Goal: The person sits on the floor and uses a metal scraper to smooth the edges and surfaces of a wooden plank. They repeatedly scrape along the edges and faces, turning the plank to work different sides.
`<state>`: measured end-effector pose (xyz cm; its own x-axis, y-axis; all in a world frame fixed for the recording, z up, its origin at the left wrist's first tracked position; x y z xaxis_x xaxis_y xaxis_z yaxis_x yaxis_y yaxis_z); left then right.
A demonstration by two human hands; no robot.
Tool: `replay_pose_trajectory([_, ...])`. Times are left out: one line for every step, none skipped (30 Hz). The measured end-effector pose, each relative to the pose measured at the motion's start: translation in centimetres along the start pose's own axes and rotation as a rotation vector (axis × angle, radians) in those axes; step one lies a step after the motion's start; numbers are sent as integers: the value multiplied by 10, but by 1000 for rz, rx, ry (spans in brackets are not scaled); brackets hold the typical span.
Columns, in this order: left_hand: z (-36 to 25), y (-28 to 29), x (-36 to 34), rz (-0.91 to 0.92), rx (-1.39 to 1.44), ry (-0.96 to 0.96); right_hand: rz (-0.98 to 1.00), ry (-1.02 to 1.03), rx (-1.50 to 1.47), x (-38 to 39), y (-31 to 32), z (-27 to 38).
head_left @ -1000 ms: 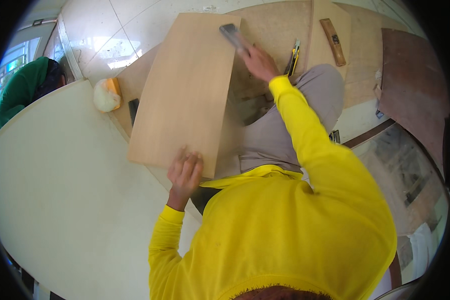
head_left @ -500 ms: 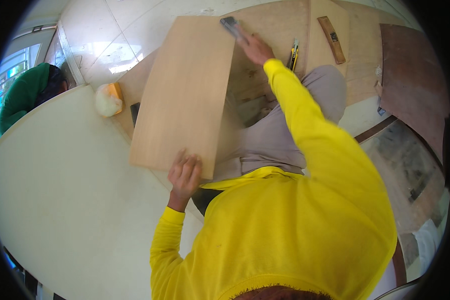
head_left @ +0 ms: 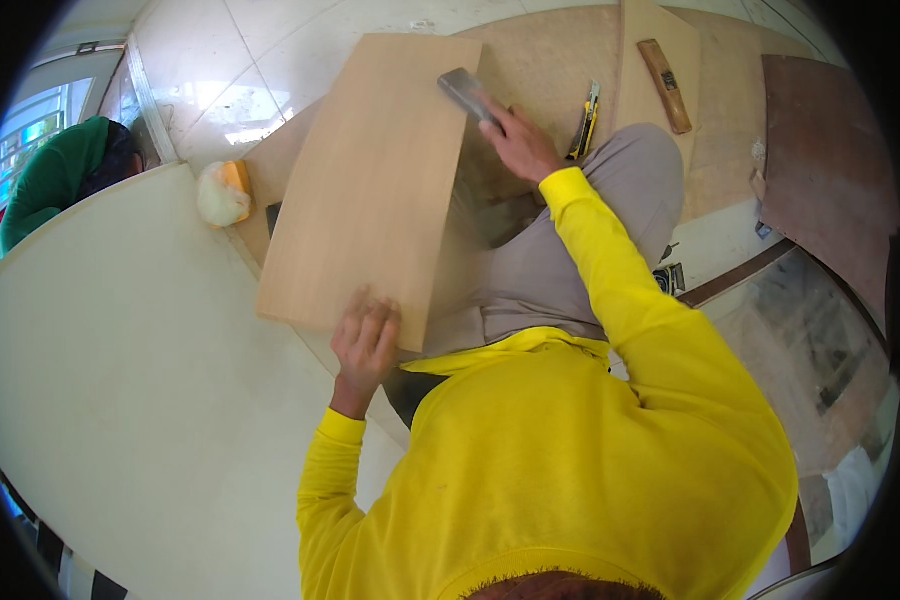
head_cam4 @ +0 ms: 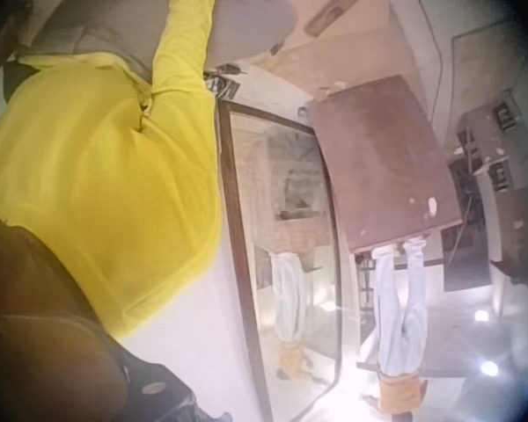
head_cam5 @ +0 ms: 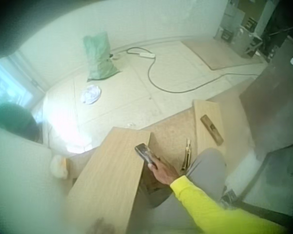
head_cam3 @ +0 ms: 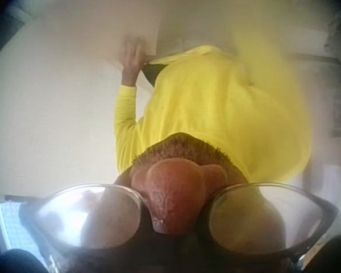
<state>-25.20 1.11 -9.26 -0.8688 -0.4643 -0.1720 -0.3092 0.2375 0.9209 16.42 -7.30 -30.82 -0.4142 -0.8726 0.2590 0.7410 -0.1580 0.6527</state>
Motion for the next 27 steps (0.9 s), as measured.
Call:
replay_pose_trajectory([0,1,-1,-9,12,-6,-7,-67,-21,-15,3,-7])
replay_pose_trajectory([0,2,-2,6,22,-5,-14,-105,-37,-44,7,-18])
replay_pose_trajectory([1,2,-3,12,41,1,-31,-143,-52,-76,13,-32])
replay_pose_trajectory([1,2,-4,6,28,-9,-44,-196,-34,-110,17,-44])
replay_pose_trajectory([1,3,-6,-5,22,-11,-44,-287,-14,-134,19,-53])
replay_pose_trajectory([0,4,-7,-4,11,-2,-55,-213,-34,-143,21,-55])
replay_pose_trajectory([0,5,-8,-12,12,-5,-45,-182,-51,-145,20,-54])
replay_pose_trajectory([-1,7,-9,-10,16,2,-44,-197,-61,-136,20,-50])
replay_pose_trajectory([-2,6,-11,-8,16,12,-46,-147,1,-115,14,-39])
replay_pose_trajectory([-1,6,-13,-24,20,0,-43,-34,-28,-84,12,-28])
replay_pose_trajectory([-2,7,-13,-22,22,-4,-56,32,44,-52,6,-15])
replay_pose_trajectory([-3,8,-14,-19,23,-5,-34,36,-22,-21,2,-7])
replay_pose_trajectory([-3,8,-14,-10,33,0,-5,-28,-51,-14,1,-3])
replay_pose_trajectory([-3,9,-15,-5,39,-1,81,-97,-79,-11,0,-4])
replay_pose_trajectory([-3,10,-15,3,49,12,-13,-54,-124,-14,1,-8])
replay_pose_trajectory([-3,10,-16,-8,31,-3,-33,-60,-153,-31,3,-16])
replay_pose_trajectory([-4,11,-16,-17,21,-1,-75,-103,-191,-48,3,-28])
replay_pose_trajectory([-4,11,-17,-10,7,-4,-125,-193,-98,-65,3,-43])
replay_pose_trajectory([-4,11,-18,-25,13,1,-203,-312,-12,-80,5,-58])
replay_pose_trajectory([-5,12,-19,-19,16,3,-279,-413,54,-87,5,-71])
replay_pose_trajectory([-5,13,-20,-14,19,8,-312,-432,172,-90,6,-80])
replay_pose_trajectory([-5,13,-23,-26,16,6,-341,-429,273,-90,6,-86])
replay_pose_trajectory([-7,14,-24,-27,17,8,-344,-491,407,-87,6,-89])
replay_pose_trajectory([-9,16,-25,-25,22,11,-387,-307,425,-84,5,-89])
replay_pose_trajectory([-10,16,-27,-20,31,8,-421,-175,476,-84,6,-87])
replay_pose_trajectory([-10,16,-29,-16,37,4,-398,-102,539,-87,5,-85])
replay_pose_trajectory([-12,18,-31,-9,43,0,-410,89,440,-93,5,-82])
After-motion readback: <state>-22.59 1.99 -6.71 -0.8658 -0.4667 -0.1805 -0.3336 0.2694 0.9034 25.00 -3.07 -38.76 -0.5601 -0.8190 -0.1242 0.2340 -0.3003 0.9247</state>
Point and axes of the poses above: each hand's wrist, its own x-axis away from the middle knuckle, its own y-axis out of the back of the hand, z = x × y, the point moved 1 cm from there along -x, towards the middle knuckle, and after that the axes turned 10 degrees about y, right-handed, at the moved point
